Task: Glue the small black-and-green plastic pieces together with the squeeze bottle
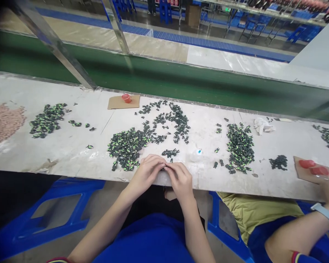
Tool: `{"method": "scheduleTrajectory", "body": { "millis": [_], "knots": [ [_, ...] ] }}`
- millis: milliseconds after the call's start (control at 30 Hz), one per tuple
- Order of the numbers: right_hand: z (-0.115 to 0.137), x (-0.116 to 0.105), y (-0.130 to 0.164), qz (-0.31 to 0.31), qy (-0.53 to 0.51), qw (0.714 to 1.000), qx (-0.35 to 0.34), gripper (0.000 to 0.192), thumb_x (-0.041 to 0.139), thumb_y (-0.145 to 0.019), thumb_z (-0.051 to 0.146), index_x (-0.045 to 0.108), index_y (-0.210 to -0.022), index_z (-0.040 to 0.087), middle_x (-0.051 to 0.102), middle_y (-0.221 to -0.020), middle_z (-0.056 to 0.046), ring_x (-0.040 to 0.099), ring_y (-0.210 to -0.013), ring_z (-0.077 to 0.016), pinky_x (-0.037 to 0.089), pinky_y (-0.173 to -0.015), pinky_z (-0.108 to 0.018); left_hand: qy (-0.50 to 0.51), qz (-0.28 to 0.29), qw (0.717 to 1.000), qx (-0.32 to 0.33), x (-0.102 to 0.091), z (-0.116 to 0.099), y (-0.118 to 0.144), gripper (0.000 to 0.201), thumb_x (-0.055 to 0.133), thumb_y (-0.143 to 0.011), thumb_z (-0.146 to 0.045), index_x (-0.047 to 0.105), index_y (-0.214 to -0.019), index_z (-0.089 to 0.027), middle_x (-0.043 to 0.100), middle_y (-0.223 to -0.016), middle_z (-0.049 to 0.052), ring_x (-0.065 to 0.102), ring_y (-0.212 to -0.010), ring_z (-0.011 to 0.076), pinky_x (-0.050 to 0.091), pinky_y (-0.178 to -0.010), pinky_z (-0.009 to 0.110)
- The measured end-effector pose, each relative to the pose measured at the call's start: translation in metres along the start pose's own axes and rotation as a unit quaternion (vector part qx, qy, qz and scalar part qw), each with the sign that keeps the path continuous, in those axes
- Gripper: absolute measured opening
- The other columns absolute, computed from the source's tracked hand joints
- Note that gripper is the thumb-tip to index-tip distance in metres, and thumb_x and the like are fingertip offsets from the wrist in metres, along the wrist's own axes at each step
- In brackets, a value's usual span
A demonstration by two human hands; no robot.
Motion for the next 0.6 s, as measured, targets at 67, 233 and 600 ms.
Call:
{"method": "scheduleTrajectory", "body": {
  "millis": [67, 233, 600],
  "knots": [
    [-0.003, 0.002, -0.001, 0.006, -0.023, 1.0, 0.02, 0.012, 0.056, -0.089, 0.017, 0.066, -0.092, 0.021, 0.068, -0.085, -0.005, 0.066, -0.079, -0.0163, 0.056, -0.072, -0.029, -0.004, -0.005, 1.0, -0.001, -0.002, 0.002, 0.004, 0.019, 0.044, -0.095, -0.019, 0.061, -0.087, -0.021, 0.068, -0.091, 0.002, 0.057, -0.093, 0.0185, 0.038, -0.082, 0.034],
    [-0.012, 0.002, 0.001, -0.005, -0.045, 0.993, 0.109, 0.011, 0.058, -0.087, 0.022, 0.068, -0.089, 0.019, 0.068, -0.083, -0.005, 0.066, -0.075, -0.0156, 0.057, -0.067, -0.026, -0.101, -0.021, 0.995, 0.003, -0.002, 0.011, 0.017, 0.013, 0.053, -0.091, -0.022, 0.062, -0.1, -0.023, 0.067, -0.101, 0.004, 0.056, -0.099, 0.0209, 0.035, -0.083, 0.037],
    [-0.009, 0.009, 0.009, -0.025, -0.158, 0.948, 0.273, 0.014, 0.065, -0.08, 0.031, 0.072, -0.085, 0.02, 0.073, -0.088, -0.005, 0.07, -0.084, -0.0195, 0.058, -0.076, -0.031, -0.103, -0.056, 0.993, 0.005, 0.004, 0.009, 0.018, 0.016, 0.048, -0.092, -0.013, 0.061, -0.095, -0.022, 0.071, -0.092, 0.001, 0.059, -0.09, 0.0175, 0.034, -0.08, 0.033]
  ]
}}
Point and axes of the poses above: each hand's wrist, its own y-axis away from the middle knuckle, its own x-axis out of the palm, z = x × y, the point moved 3 cm from there along -y, towards the middle knuckle
